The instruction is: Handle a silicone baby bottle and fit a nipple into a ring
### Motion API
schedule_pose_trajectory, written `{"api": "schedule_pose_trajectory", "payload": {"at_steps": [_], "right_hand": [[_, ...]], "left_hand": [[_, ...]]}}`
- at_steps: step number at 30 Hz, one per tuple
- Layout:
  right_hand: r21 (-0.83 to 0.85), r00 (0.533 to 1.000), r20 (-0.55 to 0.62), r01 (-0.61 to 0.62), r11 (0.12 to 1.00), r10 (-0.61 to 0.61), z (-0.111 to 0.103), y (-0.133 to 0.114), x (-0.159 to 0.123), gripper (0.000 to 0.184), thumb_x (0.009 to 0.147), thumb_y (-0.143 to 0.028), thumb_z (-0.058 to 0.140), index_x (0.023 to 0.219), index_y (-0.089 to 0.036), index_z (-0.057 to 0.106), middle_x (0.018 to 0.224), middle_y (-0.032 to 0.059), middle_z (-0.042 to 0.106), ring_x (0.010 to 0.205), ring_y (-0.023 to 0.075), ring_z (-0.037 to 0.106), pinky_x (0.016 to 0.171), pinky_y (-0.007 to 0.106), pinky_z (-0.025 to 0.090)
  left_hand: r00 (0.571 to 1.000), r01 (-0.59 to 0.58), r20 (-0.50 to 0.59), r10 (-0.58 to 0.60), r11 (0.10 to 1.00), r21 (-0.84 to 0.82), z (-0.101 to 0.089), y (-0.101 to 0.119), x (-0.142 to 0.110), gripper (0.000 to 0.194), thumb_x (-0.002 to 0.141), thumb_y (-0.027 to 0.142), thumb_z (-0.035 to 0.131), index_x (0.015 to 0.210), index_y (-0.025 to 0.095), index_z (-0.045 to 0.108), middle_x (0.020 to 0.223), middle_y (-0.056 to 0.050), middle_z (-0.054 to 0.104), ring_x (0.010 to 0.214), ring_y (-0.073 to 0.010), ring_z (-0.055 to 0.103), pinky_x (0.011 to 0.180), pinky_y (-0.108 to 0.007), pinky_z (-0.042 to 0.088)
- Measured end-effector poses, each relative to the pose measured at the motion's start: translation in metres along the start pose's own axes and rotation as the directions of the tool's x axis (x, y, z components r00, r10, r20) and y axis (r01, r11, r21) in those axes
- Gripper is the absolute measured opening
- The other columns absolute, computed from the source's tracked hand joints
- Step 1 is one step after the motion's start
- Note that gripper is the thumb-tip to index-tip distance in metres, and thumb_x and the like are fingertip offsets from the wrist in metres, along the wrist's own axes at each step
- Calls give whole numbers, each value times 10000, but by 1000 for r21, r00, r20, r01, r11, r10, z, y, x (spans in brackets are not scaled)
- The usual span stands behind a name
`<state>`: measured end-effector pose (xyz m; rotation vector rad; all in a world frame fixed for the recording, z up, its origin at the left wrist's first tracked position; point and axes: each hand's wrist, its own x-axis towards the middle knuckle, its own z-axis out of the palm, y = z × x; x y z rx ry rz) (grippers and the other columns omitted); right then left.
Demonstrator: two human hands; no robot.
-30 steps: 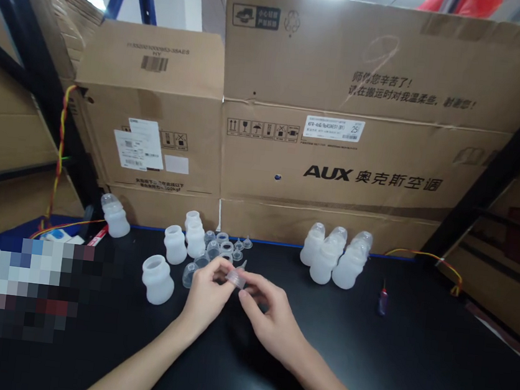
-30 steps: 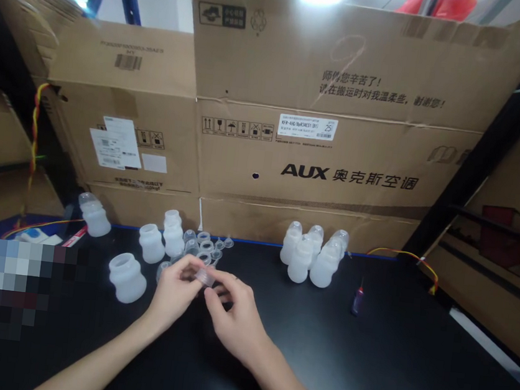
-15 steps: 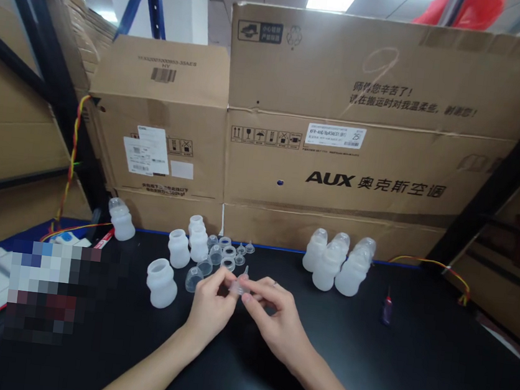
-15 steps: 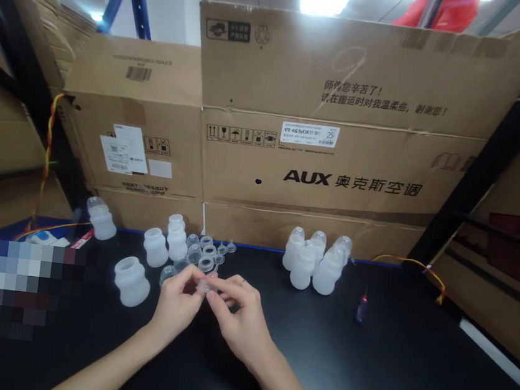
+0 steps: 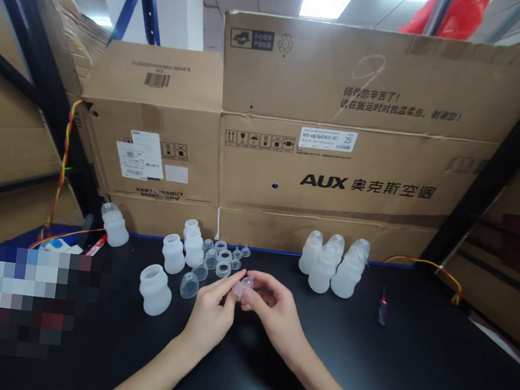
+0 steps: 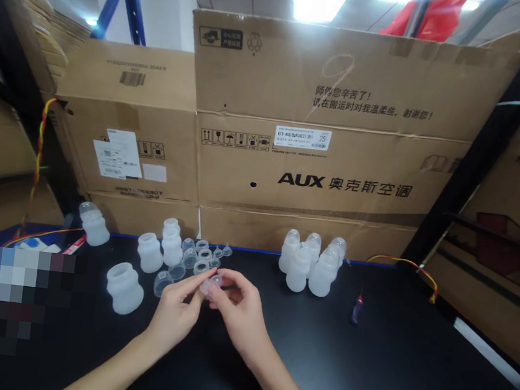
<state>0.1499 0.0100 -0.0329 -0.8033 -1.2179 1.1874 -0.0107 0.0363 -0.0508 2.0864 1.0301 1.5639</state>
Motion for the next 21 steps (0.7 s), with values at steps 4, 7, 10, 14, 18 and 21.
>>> {"api": "schedule_pose_trajectory", "payload": {"at_steps": [4,7,10,14,18,21], "right_hand": [[53,1000,-22,6,999,-4,-3,1,2,535,805,-426,832,1247,-208,625,839,11,695,707,163,701,672,302,610],[-65,998,9,66,996,-66,-3,-1,-1,358,891,-428,747,1169,-209,691,904,45,725,774,173,713,721,304,608],[-243,990,32,143,960,-139,-3,-2,-4,313,907,-405,730,1157,-216,736,1011,74,747,819,186,725,746,302,608],[-416,968,91,252,874,-235,-5,-2,-5,305,946,-355,676,1216,-223,725,988,71,761,776,186,742,724,292,609],[-536,926,166,374,757,-340,-7,0,-5,311,974,-284,613,1261,-217,711,951,73,769,768,179,723,739,285,590],[-576,916,156,388,719,-370,-7,2,-5,337,976,-240,572,1285,-219,706,908,61,766,722,171,687,685,273,560]], "left_hand": [[998,41,58,-37,997,-62,1,3,0,312,946,211,581,1200,169,757,1108,-106,804,863,-210,792,763,-279,655],[993,100,71,-91,986,-131,1,8,1,317,947,232,585,1203,159,758,1133,-118,797,854,-222,795,775,-300,663],[987,148,90,-134,974,-172,0,10,1,351,927,210,582,1232,160,746,1146,-116,793,898,-244,792,812,-335,665],[965,249,145,-219,938,-240,0,9,0,388,923,235,576,1273,153,722,1150,-118,791,890,-259,793,788,-363,675],[950,304,168,-263,903,-303,2,7,-1,395,919,238,571,1271,136,717,1150,-120,789,858,-241,793,786,-347,672],[959,276,146,-244,922,-272,5,8,-1,390,913,241,582,1260,127,719,1082,-113,804,800,-222,787,750,-316,663]]}}
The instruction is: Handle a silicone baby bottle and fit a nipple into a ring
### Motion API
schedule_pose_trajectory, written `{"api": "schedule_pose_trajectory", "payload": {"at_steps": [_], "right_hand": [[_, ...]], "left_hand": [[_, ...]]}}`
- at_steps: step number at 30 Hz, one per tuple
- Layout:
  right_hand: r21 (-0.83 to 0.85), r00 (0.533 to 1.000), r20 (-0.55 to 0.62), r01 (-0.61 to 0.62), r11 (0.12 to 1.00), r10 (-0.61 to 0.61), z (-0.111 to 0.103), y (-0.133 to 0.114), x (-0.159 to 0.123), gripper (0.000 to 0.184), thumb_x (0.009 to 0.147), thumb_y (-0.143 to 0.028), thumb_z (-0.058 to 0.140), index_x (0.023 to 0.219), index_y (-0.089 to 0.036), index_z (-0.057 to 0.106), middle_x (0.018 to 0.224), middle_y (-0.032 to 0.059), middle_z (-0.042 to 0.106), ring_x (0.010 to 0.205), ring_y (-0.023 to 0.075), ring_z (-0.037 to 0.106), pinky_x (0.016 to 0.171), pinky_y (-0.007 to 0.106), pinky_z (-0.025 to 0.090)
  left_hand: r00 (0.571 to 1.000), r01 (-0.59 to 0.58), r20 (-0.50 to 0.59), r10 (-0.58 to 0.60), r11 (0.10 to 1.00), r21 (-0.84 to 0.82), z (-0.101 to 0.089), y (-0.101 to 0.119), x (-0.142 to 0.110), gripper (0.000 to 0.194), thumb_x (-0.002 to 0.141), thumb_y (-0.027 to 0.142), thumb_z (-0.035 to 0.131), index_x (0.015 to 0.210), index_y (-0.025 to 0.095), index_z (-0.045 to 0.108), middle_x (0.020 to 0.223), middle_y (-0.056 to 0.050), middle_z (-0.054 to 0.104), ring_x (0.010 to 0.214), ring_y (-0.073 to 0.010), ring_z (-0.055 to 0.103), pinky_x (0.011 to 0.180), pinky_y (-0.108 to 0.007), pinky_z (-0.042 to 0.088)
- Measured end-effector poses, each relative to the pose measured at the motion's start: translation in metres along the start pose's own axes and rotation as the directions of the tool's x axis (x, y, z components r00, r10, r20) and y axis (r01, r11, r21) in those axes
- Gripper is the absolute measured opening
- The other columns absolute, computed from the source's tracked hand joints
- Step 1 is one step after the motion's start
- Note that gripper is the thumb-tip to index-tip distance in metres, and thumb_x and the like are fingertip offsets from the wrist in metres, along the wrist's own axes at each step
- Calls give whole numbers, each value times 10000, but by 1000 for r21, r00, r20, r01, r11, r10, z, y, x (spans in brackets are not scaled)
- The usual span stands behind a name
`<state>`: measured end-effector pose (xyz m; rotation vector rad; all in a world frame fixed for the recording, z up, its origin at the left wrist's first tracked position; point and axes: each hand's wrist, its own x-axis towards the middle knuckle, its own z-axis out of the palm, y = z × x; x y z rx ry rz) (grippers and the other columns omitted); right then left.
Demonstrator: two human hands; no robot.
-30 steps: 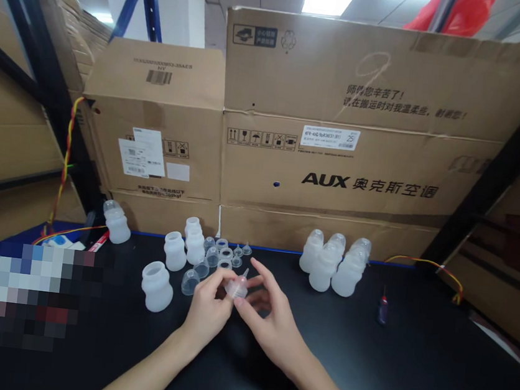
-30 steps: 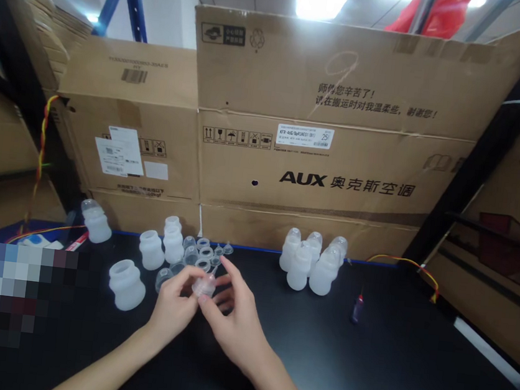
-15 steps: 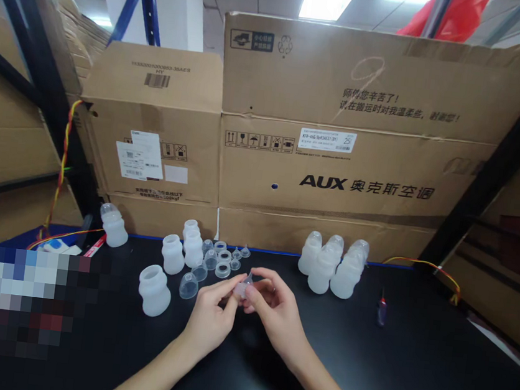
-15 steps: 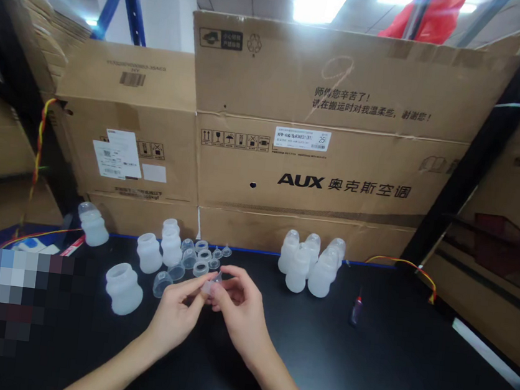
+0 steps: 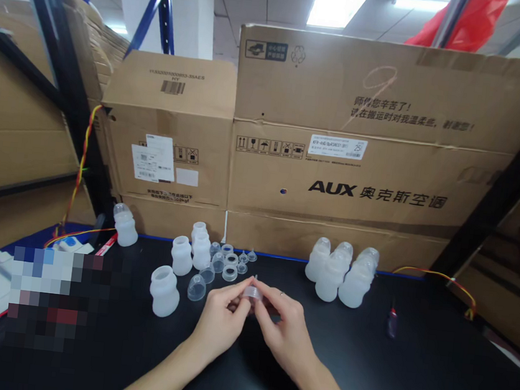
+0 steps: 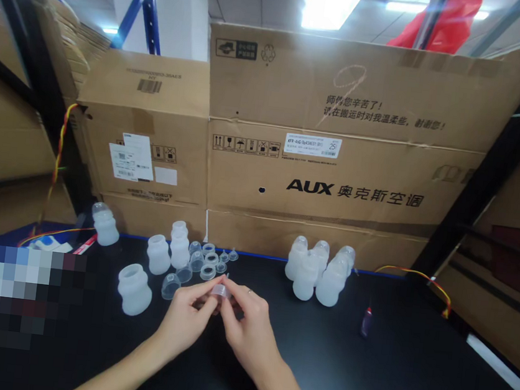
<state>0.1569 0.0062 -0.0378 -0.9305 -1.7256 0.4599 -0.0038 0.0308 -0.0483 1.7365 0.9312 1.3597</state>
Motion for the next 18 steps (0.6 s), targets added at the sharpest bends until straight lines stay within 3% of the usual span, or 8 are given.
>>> {"api": "schedule_pose_trajectory", "payload": {"at_steps": [4,6,9,11,15,18], "right_hand": [[-59,998,-48,-53,997,51,1,1,-1,290,950,-220,586,1179,-229,764,844,51,757,688,183,661,673,293,536],[-60,995,-65,-74,996,70,2,2,-1,276,940,-211,592,1140,-232,780,834,53,752,697,193,663,682,304,534],[-43,993,-86,-86,995,82,2,1,0,281,931,-198,587,1128,-228,786,857,62,752,730,205,671,695,312,531],[-25,992,-92,-84,996,81,2,-1,0,280,930,-197,587,1122,-224,788,871,66,751,748,208,676,699,309,530],[-5,990,-112,-84,996,83,4,-3,-1,280,940,-206,588,1139,-228,783,892,67,750,756,205,680,706,303,531],[7,989,-113,-91,996,92,4,-1,-2,279,947,-217,593,1155,-230,779,907,69,756,761,203,688,711,301,539]], "left_hand": [[996,-83,-25,91,970,229,2,6,-3,309,918,232,564,1149,157,755,854,-58,806,627,-172,728,601,-250,595],[992,-110,-14,123,931,348,3,9,-4,222,919,227,558,868,184,769,677,-17,745,530,-145,655,538,-231,521],[992,-107,-24,127,906,409,3,11,-4,404,921,251,563,519,205,570,479,21,565,443,-118,518,477,-235,400],[992,-99,-35,123,910,402,4,12,-4,417,929,264,559,516,205,535,485,27,530,455,-116,491,480,-237,373],[994,-85,-28,103,926,368,4,13,-2,274,946,277,546,713,193,664,619,13,620,525,-126,536,524,-231,409],[996,-66,-39,84,936,345,5,12,-2,281,946,285,544,714,188,671,609,15,603,529,-128,520,522,-230,401]]}}
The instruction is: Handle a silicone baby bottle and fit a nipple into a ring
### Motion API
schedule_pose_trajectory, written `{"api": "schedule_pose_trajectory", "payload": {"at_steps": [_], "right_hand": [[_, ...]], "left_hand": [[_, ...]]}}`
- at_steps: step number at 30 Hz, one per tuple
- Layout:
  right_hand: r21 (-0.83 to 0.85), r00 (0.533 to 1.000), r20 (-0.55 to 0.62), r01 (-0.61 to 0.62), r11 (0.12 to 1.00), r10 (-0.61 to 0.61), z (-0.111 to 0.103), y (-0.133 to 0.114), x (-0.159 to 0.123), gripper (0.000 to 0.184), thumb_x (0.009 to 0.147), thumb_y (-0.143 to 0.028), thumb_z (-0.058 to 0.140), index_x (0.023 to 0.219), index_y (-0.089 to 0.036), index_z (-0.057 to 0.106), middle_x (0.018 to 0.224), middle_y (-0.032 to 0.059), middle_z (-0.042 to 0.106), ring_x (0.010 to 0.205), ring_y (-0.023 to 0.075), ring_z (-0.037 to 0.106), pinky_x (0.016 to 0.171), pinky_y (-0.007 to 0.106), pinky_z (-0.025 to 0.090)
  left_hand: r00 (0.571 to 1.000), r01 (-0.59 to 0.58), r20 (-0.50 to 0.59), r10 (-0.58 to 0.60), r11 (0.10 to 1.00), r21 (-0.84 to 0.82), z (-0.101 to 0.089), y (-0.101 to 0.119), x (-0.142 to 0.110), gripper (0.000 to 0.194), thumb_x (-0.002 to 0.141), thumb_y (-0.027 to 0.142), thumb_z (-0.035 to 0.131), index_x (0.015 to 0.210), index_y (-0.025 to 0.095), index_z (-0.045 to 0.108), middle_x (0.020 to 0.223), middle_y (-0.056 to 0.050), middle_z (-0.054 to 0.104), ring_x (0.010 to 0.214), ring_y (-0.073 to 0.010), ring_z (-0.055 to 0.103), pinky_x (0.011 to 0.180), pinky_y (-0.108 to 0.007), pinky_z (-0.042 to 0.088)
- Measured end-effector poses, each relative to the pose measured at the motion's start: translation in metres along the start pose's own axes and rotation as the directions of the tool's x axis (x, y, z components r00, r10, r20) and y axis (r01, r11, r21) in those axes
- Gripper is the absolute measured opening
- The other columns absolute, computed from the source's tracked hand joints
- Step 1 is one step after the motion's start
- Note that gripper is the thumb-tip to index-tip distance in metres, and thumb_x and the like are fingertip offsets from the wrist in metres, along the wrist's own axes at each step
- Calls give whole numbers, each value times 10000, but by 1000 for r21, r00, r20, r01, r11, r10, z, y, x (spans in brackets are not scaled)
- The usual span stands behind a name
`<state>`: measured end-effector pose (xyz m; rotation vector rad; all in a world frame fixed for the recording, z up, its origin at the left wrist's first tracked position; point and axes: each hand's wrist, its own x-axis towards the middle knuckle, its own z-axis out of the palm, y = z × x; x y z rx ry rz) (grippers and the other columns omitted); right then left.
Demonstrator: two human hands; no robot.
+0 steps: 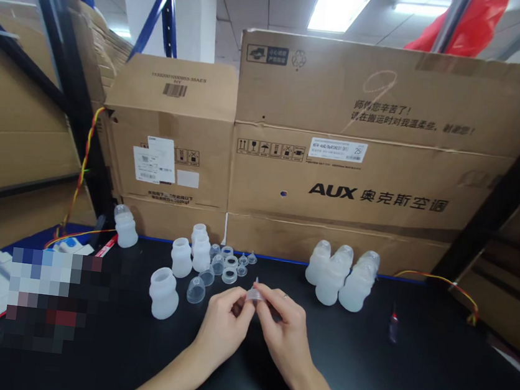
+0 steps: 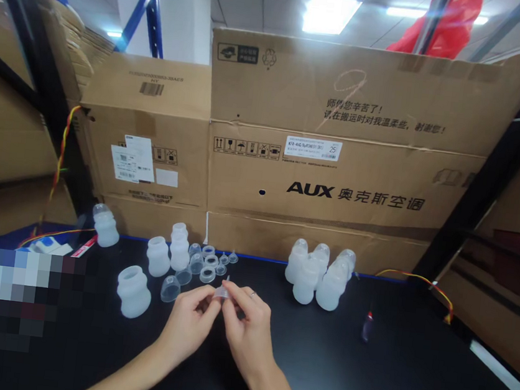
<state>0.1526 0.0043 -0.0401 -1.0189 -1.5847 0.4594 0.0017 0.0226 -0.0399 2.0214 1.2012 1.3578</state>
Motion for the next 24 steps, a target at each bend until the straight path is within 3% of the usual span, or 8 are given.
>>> {"api": "schedule_pose_trajectory", "payload": {"at_steps": [11,15,17,19,21,24], "right_hand": [[146,999,31,-30,989,26,4,-4,1,319,937,-292,633,1221,-233,766,885,80,739,754,197,685,662,280,596],[208,995,58,-91,974,81,4,2,2,302,939,-362,656,1186,-243,782,978,103,763,856,232,722,717,307,620],[289,984,57,-176,941,167,6,8,4,324,916,-431,691,1151,-232,794,1033,114,776,925,264,737,786,353,632],[409,954,59,-291,865,293,7,14,7,413,848,-525,753,1106,-207,803,1039,124,784,924,287,745,778,392,646],[516,904,82,-398,758,419,9,19,12,543,733,-595,833,1077,-176,799,973,121,788,822,277,751,695,398,655],[621,829,138,-499,605,542,8,22,18,685,592,-574,933,1107,-152,771,904,92,777,712,237,745,666,396,657]], "left_hand": [[999,39,-31,-41,998,-52,-1,-3,3,286,928,245,524,670,193,637,608,7,602,555,-142,555,530,-217,439],[998,-50,45,46,995,86,-7,-3,1,240,967,247,517,772,214,654,690,-6,647,579,-150,591,545,-227,459],[989,-128,103,108,969,212,-12,0,-3,213,982,274,535,828,232,676,673,4,643,551,-150,594,527,-233,453],[973,-230,92,212,918,322,-21,5,-5,149,957,291,600,850,242,690,624,22,617,502,-144,583,497,-241,435],[927,-342,-3,376,845,411,-34,8,-6,37,904,260,674,880,239,694,636,22,632,514,-146,599,514,-248,440],[778,-392,-203,595,712,583,-61,6,0,110,822,193,731,914,241,697,746,-13,711,661,-190,650,662,-282,479]]}}
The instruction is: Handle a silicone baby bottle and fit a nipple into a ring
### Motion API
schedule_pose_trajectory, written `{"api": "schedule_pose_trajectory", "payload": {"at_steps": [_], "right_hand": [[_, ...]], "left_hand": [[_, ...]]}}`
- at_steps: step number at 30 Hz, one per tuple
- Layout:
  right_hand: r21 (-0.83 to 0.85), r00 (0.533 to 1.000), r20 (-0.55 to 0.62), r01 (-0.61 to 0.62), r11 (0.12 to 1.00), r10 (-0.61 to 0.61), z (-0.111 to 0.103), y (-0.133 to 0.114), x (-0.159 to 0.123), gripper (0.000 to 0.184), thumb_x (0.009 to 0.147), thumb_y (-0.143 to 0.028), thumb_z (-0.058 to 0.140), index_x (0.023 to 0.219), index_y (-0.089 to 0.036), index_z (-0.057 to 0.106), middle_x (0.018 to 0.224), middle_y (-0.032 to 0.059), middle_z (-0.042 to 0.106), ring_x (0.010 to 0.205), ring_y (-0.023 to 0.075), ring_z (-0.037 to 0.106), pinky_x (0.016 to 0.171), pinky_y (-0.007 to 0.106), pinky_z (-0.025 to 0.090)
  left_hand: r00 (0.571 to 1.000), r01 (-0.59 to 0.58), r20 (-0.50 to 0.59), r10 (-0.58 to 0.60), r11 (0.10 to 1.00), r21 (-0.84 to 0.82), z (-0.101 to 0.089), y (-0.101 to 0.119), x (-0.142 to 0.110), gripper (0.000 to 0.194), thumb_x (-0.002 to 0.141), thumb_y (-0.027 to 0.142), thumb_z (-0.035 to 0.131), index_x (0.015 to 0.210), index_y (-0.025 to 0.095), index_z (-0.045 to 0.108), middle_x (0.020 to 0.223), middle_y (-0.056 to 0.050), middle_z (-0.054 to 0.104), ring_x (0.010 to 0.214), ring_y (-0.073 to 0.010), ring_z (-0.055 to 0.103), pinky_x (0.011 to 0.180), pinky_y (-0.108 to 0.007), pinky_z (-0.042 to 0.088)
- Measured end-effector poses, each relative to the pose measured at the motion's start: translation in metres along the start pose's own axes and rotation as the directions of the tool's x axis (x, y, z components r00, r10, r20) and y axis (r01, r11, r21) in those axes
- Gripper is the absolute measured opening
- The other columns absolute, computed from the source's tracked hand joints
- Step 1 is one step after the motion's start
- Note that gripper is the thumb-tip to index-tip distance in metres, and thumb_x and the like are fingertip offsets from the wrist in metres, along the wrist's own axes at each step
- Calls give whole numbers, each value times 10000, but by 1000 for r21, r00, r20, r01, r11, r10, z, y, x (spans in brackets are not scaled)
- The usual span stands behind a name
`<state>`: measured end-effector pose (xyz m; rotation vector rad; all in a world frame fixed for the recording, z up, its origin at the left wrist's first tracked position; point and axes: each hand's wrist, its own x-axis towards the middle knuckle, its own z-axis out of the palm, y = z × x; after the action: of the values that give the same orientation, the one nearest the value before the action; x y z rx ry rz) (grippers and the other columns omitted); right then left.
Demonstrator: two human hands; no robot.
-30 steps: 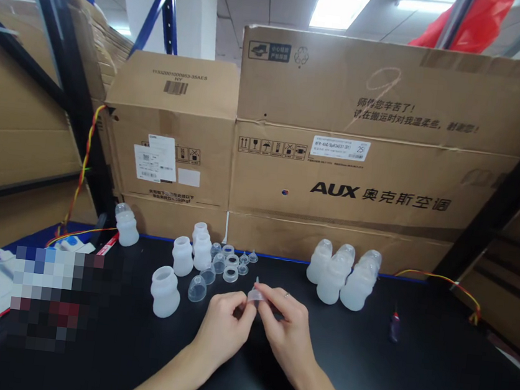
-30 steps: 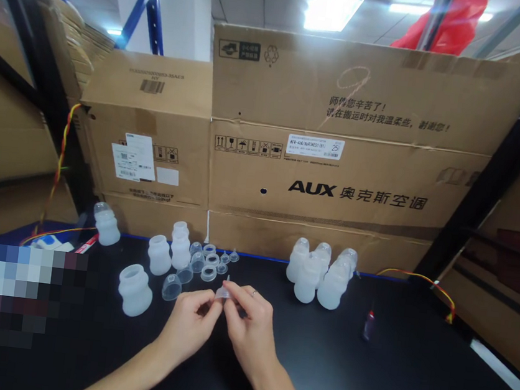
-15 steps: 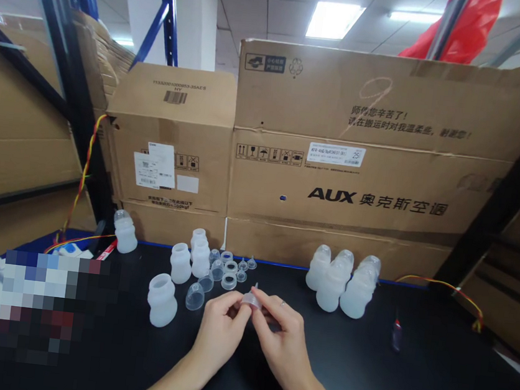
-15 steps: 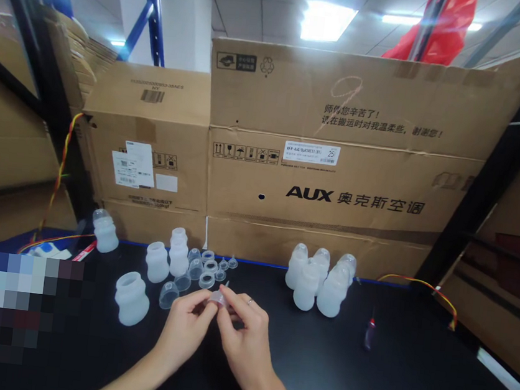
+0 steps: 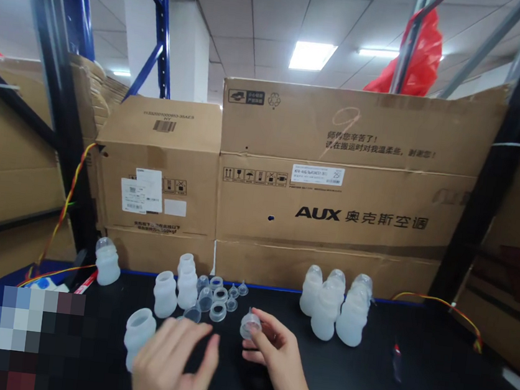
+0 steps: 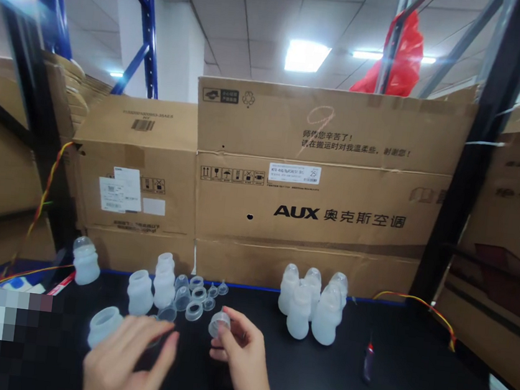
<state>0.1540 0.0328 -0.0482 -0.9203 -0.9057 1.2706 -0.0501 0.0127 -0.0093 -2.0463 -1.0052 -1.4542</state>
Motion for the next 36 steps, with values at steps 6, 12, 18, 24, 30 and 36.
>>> {"api": "schedule_pose_trajectory", "payload": {"at_steps": [6,12,18,24,30,36], "right_hand": [[249,992,-42,-108,963,122,-5,-12,5,660,653,-565,905,1128,-137,740,964,108,790,731,218,764,731,372,651],[330,988,-80,-102,938,135,-14,-20,7,919,588,-489,961,1351,-129,596,958,112,809,809,259,788,812,380,634],[367,987,-45,-128,921,155,-15,-17,7,983,635,-433,945,1435,-132,461,963,113,814,811,270,792,879,444,606],[377,983,-35,-153,913,179,-10,-15,5,939,629,-428,939,1387,-129,471,960,135,813,792,257,788,832,403,610],[391,977,-55,-167,905,204,-7,-10,6,901,591,-421,949,1334,-140,523,917,115,809,767,264,783,805,412,611],[383,973,-34,-199,902,230,-6,-7,7,1045,536,-398,993,1378,-110,447,868,113,801,745,264,774,770,391,611]], "left_hand": [[943,327,-199,-267,857,398,-15,-59,12,279,827,430,639,979,212,725,965,-111,738,934,-330,670,857,-429,453],[579,795,72,-812,582,171,-9,-79,7,279,716,531,617,734,264,698,741,-12,758,742,-275,710,656,-314,475],[471,878,44,-881,463,-119,0,-78,-5,297,704,531,630,679,235,637,598,4,705,673,-265,698,670,-313,494],[389,864,115,-914,318,-390,7,-85,-18,244,703,450,617,664,211,644,628,10,705,692,-244,697,683,-292,512],[382,841,42,-923,329,-429,3,-90,-17,213,684,407,608,670,202,665,637,2,708,676,-237,674,653,-292,513],[547,708,-154,-823,553,-441,-4,-63,-11,229,771,404,673,695,189,682,703,-22,706,730,-221,648,687,-293,486]]}}
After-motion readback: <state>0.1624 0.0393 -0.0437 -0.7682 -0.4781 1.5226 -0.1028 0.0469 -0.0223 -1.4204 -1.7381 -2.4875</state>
